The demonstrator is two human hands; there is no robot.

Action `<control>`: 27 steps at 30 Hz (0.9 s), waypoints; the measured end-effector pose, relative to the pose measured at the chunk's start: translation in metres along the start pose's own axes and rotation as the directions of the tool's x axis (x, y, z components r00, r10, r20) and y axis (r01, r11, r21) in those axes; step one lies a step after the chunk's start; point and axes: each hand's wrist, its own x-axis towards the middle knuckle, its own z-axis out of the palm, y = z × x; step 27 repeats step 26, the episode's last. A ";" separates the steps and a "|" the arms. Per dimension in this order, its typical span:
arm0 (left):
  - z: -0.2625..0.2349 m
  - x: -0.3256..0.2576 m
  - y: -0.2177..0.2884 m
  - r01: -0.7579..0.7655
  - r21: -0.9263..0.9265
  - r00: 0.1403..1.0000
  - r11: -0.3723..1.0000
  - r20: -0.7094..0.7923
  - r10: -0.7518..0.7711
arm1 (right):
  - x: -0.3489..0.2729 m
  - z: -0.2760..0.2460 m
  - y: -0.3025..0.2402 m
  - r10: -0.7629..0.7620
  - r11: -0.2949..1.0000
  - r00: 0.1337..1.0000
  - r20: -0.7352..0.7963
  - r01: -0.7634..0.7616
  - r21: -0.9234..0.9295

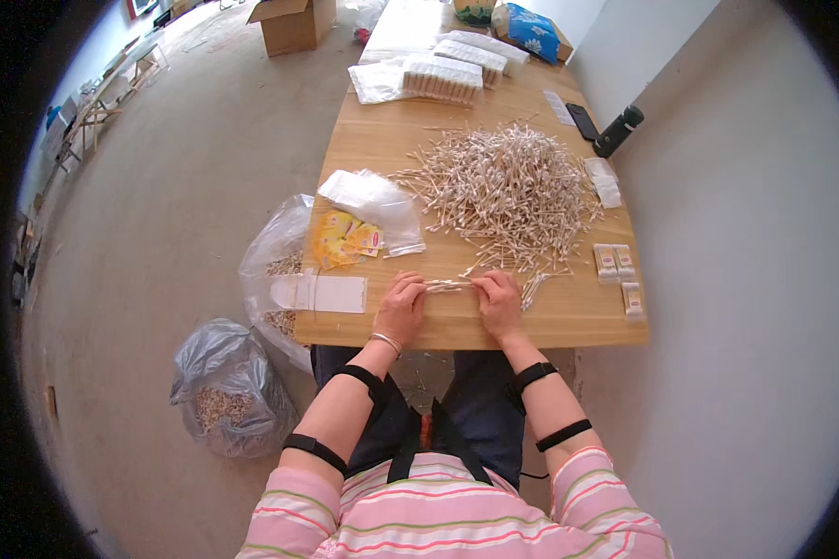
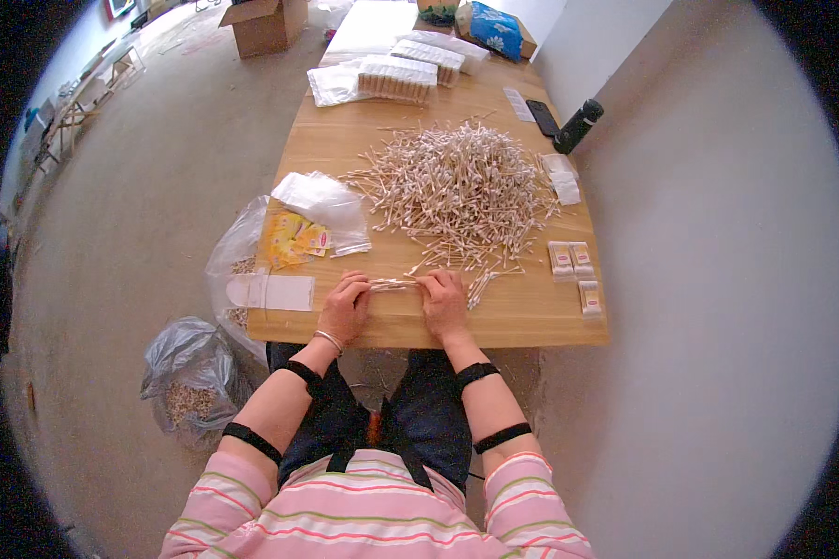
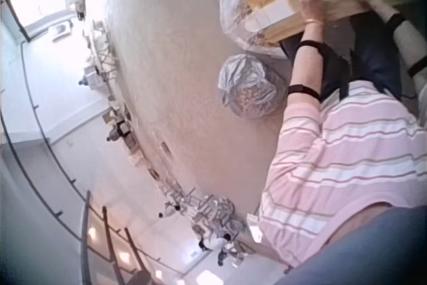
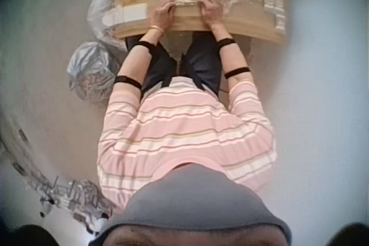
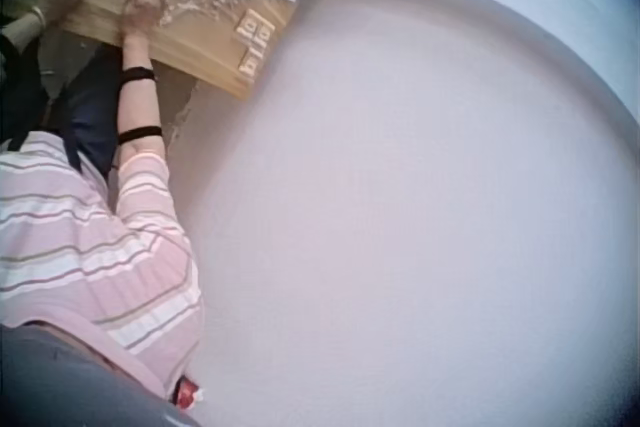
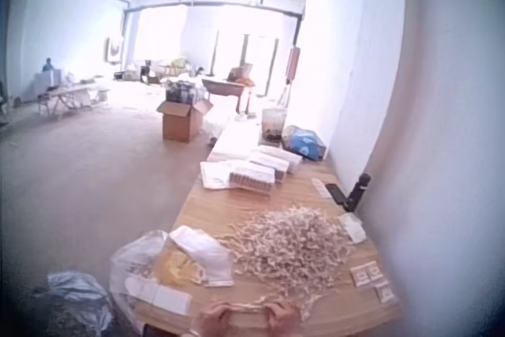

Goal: Counting and grouping cotton swabs then placing them into a small plastic bag.

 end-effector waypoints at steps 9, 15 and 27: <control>0.000 0.000 0.000 -0.079 -0.028 0.996 0.996 0.032 0.080 | 0.019 -0.002 0.009 0.103 0.968 0.986 -0.130 -0.129 -0.215; -0.004 0.003 0.011 -0.001 0.024 1.000 1.000 0.015 0.000 | 0.024 0.024 -0.032 0.067 0.992 0.997 0.040 -0.063 -0.105; -0.006 0.003 0.005 0.054 0.102 0.975 0.993 0.210 -0.075 | 0.002 0.040 -0.030 0.320 0.923 0.932 -0.170 -0.267 0.278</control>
